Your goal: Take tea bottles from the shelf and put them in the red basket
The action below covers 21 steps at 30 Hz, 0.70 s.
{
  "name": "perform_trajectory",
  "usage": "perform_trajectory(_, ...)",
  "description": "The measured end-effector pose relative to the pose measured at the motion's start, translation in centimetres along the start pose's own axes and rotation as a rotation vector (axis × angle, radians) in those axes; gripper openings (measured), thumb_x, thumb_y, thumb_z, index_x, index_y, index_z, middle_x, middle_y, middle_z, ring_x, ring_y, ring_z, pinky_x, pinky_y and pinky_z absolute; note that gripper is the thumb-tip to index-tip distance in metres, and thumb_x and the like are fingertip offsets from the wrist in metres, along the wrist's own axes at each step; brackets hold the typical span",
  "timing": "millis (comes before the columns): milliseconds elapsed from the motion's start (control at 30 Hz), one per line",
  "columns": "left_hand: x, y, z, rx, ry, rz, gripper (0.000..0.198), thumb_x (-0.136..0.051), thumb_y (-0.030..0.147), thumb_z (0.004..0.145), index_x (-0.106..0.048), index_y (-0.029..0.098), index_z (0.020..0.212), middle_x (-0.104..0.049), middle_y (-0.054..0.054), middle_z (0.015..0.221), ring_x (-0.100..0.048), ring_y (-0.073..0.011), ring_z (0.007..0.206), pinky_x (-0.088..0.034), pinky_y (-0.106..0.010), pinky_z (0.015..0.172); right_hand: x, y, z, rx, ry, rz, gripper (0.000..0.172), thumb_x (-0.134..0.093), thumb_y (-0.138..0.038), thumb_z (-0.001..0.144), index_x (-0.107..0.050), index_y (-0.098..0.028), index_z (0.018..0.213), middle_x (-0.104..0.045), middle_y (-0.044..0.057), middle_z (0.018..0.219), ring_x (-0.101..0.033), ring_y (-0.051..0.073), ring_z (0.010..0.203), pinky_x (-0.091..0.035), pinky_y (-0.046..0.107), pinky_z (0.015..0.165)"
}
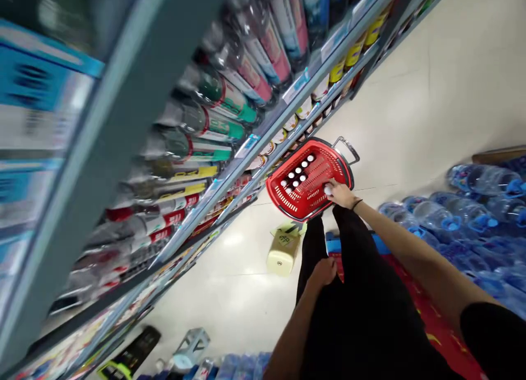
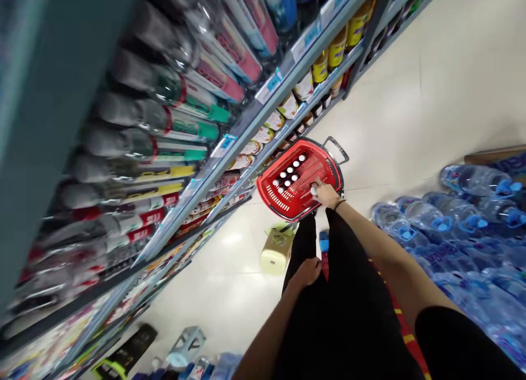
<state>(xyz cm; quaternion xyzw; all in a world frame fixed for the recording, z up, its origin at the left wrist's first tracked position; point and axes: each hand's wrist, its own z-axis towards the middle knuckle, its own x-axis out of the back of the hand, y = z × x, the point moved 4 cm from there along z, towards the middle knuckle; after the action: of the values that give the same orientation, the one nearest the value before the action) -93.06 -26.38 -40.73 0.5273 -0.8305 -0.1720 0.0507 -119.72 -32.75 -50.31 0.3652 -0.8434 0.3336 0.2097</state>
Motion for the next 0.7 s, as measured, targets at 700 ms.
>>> perform_trajectory(700, -0.5, -13.5, 10.0, 0.189, 0.306, -0.295, 0.029, -0.043, 0.021, 0.101, -0.07, 0.022, 0.112, -0.079, -0.005, 0.099, -0.075, -0.02, 0.09, -0.051, -0.031, 0.086, -18.1, 5.6, 29.0, -0.085, -0.001, 0.42, 0.025, -0.061, -0.015, 0.103, -0.064, -0.01, 0.127, -0.058, 0.017, 0.142, -0.056, 0.032, 0.133, -0.047, 0.052, 0.112)
